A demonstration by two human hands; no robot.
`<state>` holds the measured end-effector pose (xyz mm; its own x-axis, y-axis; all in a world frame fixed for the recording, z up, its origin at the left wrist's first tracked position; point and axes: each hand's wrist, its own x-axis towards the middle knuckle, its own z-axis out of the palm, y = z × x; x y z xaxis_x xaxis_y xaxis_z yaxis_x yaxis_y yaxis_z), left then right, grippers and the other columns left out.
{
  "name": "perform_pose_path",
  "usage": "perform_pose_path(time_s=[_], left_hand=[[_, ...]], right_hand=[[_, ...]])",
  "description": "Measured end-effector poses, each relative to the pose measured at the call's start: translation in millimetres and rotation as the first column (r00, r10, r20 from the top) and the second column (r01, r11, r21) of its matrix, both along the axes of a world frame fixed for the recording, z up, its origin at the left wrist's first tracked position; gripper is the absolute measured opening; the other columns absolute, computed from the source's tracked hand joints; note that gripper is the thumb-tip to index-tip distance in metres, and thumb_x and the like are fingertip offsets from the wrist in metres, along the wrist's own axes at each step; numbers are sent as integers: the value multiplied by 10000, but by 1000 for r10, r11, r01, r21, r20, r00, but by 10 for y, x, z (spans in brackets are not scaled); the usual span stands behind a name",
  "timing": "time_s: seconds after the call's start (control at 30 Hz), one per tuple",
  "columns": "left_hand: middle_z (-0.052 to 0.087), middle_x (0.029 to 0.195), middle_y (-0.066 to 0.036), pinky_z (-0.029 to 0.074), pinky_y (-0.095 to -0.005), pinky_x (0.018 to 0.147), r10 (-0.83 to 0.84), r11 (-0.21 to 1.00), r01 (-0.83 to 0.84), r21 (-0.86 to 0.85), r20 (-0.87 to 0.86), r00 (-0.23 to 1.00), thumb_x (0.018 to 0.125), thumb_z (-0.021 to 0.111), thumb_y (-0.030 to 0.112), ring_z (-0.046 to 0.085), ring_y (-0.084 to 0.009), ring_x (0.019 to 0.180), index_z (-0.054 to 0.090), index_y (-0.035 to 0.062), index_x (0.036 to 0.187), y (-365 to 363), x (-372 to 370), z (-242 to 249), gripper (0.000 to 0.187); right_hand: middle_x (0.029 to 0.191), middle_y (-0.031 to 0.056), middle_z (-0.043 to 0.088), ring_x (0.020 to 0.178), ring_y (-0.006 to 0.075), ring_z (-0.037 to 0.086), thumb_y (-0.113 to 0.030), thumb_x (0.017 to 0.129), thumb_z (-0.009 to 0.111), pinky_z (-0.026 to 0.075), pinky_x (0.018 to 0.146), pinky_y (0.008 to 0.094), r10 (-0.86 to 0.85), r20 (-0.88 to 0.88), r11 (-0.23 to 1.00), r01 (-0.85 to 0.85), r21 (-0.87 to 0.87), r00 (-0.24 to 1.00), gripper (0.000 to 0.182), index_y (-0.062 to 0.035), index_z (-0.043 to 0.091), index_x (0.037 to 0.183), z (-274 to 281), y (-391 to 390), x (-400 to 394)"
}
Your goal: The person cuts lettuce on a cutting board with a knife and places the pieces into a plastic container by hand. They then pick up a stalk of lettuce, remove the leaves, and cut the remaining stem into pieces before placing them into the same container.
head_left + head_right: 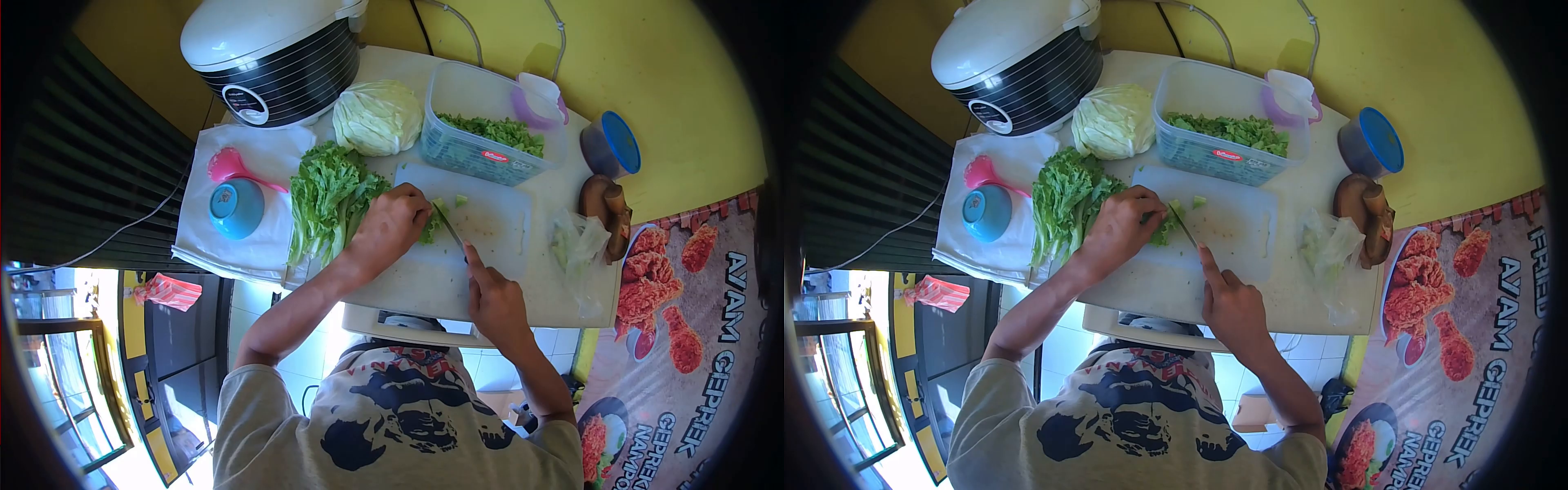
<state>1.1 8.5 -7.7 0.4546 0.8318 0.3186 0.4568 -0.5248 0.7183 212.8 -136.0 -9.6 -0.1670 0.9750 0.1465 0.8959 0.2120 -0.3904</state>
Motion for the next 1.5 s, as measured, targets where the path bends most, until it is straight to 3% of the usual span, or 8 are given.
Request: perform_pose_path(time_s=[0.23,0.33,0.43,0.6,0.7,0.93,1.3,1.5], left_hand=[[744,1009,-141,592,-425,802,40,998,-37,50,-69,997,886,767,61,735,-349,875,802,24,964,-58,-9,-4,93],[745,1035,-124,585,-436,840,17,987,-7,159,-60,998,901,769,86,727,-352,956,802,40,992,-63,-65,-53,107],[736,1090,-142,578,-445,870,22,993,-18,114,-36,999,909,765,95,713,-356,1017,778,48,1054,-89,-84,-35,153],[707,1101,-181,580,-450,869,105,993,-106,42,35,994,894,779,77,710,-369,1012,732,37,1109,-159,-94,98,224],[701,1077,-174,582,-446,866,99,992,-100,80,21,995,883,787,66,710,-369,1002,735,26,1095,-190,-129,50,222],[714,1023,-138,591,-423,836,79,982,-76,171,-10,997,860,801,60,706,-342,935,778,19,974,-154,-149,-98,124],[715,982,-129,587,-429,823,95,986,-93,142,-5,996,849,800,45,703,-335,904,775,19,953,-140,-129,-92,111],[715,979,-132,586,-426,810,104,988,-104,117,10,995,853,795,45,704,-336,888,770,9,956,-153,-132,-78,111]], right_hand=[[740,119,639,533,302,641,-59,969,623,549,517,429,-47,-7,999,47,22,999,655,-137,442,1594,50,-21,38],[741,119,639,533,300,639,-58,979,621,546,519,430,-98,-11,994,98,52,995,649,-143,440,1596,46,-12,64],[745,121,642,537,302,643,-55,982,624,544,520,434,-79,-76,996,83,45,994,646,-142,439,1595,110,-31,-30],[827,199,701,644,370,689,-12,996,604,563,600,435,-80,-166,997,76,-35,983,580,-96,488,1559,192,-81,-172],[751,118,649,534,303,646,-58,978,623,554,524,434,-40,-128,999,43,27,991,643,-136,444,1590,158,-60,-209],[748,118,646,522,304,642,-76,969,629,560,511,442,-31,-44,999,30,-14,999,653,-139,443,1592,94,-9,-235],[724,106,626,503,293,624,-66,941,652,546,493,433,28,34,1000,-28,9,999,695,-160,442,1596,73,188,-227],[708,95,604,486,281,599,-47,928,660,522,474,435,22,-2,999,-22,-47,1000,711,-148,441,1597,74,-183,-27]])
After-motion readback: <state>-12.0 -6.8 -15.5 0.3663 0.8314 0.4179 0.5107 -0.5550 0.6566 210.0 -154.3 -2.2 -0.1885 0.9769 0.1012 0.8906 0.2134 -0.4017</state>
